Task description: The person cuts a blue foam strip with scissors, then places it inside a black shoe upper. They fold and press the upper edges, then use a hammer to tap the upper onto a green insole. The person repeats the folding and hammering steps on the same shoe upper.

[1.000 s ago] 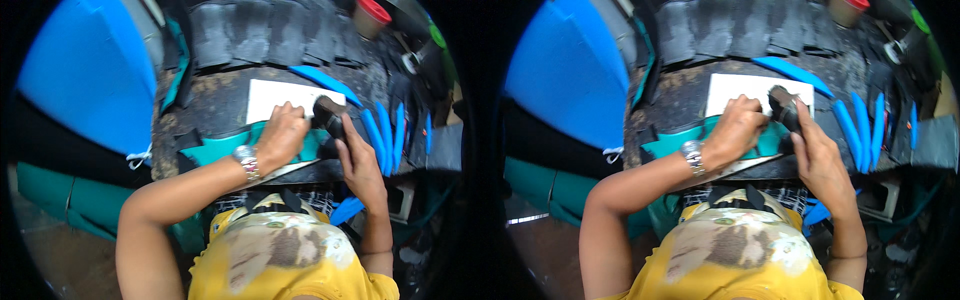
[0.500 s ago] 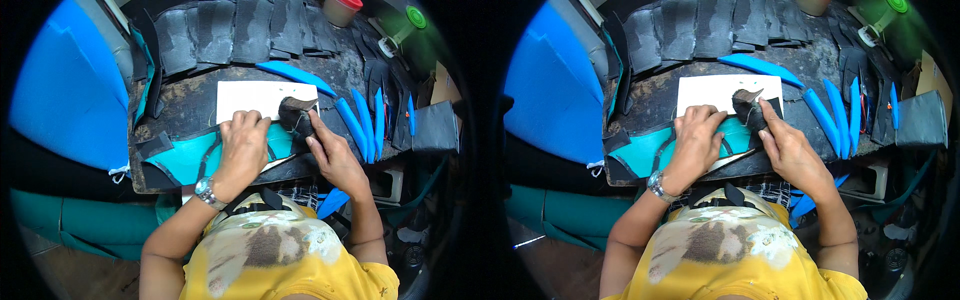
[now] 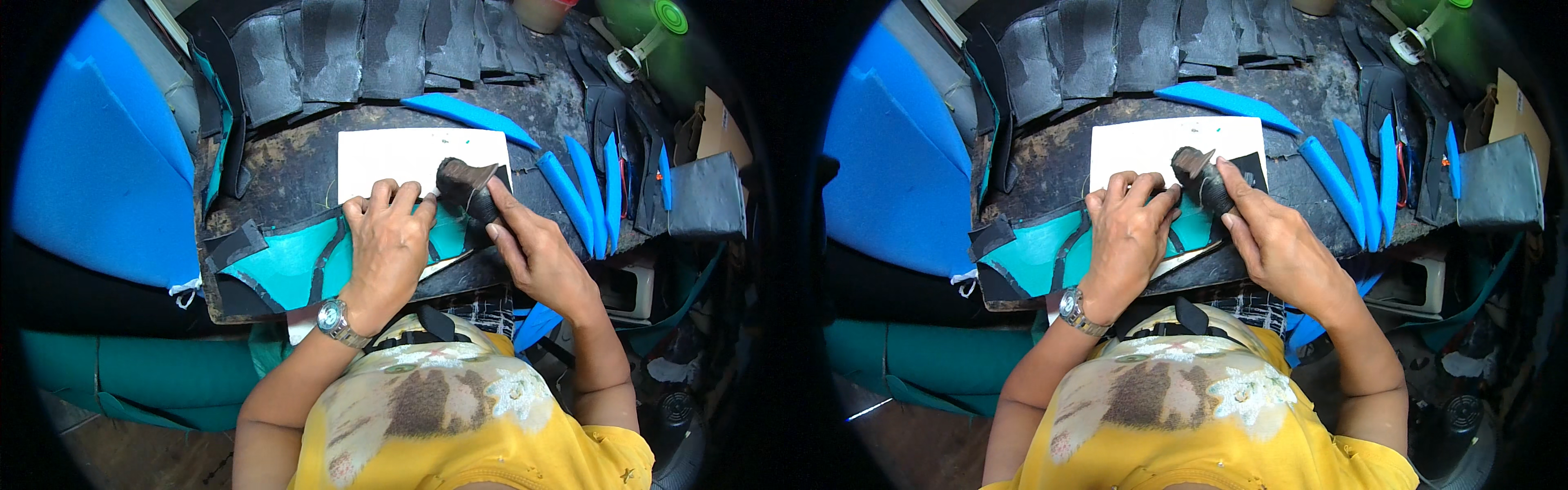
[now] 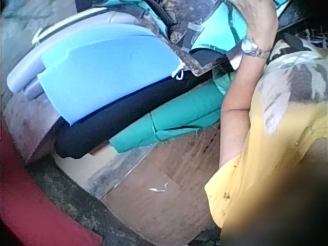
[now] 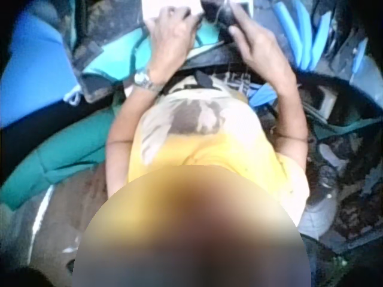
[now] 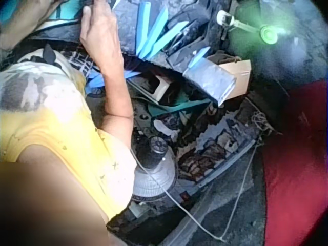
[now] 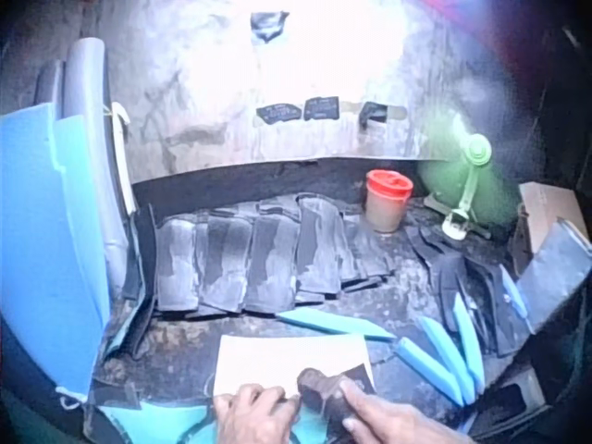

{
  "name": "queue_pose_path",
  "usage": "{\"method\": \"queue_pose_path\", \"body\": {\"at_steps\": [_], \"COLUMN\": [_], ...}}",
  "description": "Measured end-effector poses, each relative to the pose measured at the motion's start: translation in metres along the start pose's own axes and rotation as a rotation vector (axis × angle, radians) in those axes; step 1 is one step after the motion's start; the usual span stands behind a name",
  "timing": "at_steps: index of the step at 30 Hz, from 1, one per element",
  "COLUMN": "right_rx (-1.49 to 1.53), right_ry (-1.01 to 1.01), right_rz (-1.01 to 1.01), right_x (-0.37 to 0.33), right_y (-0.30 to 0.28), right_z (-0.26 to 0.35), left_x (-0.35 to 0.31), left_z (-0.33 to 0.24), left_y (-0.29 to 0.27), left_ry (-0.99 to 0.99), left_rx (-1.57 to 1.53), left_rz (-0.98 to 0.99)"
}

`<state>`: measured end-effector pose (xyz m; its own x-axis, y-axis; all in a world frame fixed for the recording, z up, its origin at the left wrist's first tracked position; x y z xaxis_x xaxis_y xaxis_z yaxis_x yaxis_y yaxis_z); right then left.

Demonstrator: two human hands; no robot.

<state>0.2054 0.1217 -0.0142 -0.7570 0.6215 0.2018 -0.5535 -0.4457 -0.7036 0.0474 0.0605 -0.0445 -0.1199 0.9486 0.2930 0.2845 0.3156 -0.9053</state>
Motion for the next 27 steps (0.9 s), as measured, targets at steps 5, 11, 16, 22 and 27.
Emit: {"method": "queue_pose_path", "body": {"at_steps": [5, 11, 16, 22, 27], "right_rx": [-0.078, 0.006, 0.001, -0.018, 0.047], "right_ry": [-0.129, 0.016, -0.015, -0.015, -0.037], "right_rz": [-0.137, 0.011, -0.047, -0.016, 0.010], "right_x": [-0.003, 0.000, 0.003, 0.003, -0.004], "right_y": [-0.001, 0.001, -0.002, 0.004, 0.011], "right_z": [0.006, -0.002, 0.001, 0.001, 0.005], "left_x": [0.002, 0.006, 0.004, 0.004, 0.006], "left_z": [0.002, 0.012, 0.008, 0.007, 0.010], "left_y": [-0.001, -0.005, -0.006, -0.006, -0.008], "left_ry": [-0.007, -0.078, -0.017, -0.004, -0.035], "left_rx": [-0.032, -0.135, -0.078, -0.086, -0.111], "left_rz": [-0.001, 0.076, 0.058, 0.049, 0.082]}}
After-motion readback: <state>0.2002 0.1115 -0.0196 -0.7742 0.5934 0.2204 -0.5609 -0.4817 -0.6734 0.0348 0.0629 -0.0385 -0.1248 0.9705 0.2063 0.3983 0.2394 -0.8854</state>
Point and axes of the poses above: each hand's wrist, its own x-axis towards the middle knuckle, its own y-axis out of the palm, z = x × y, the point moved 5 cm from there along x, towards the middle knuckle, and after that the axes turned 4 degrees about -y, right-handed, at the moved point
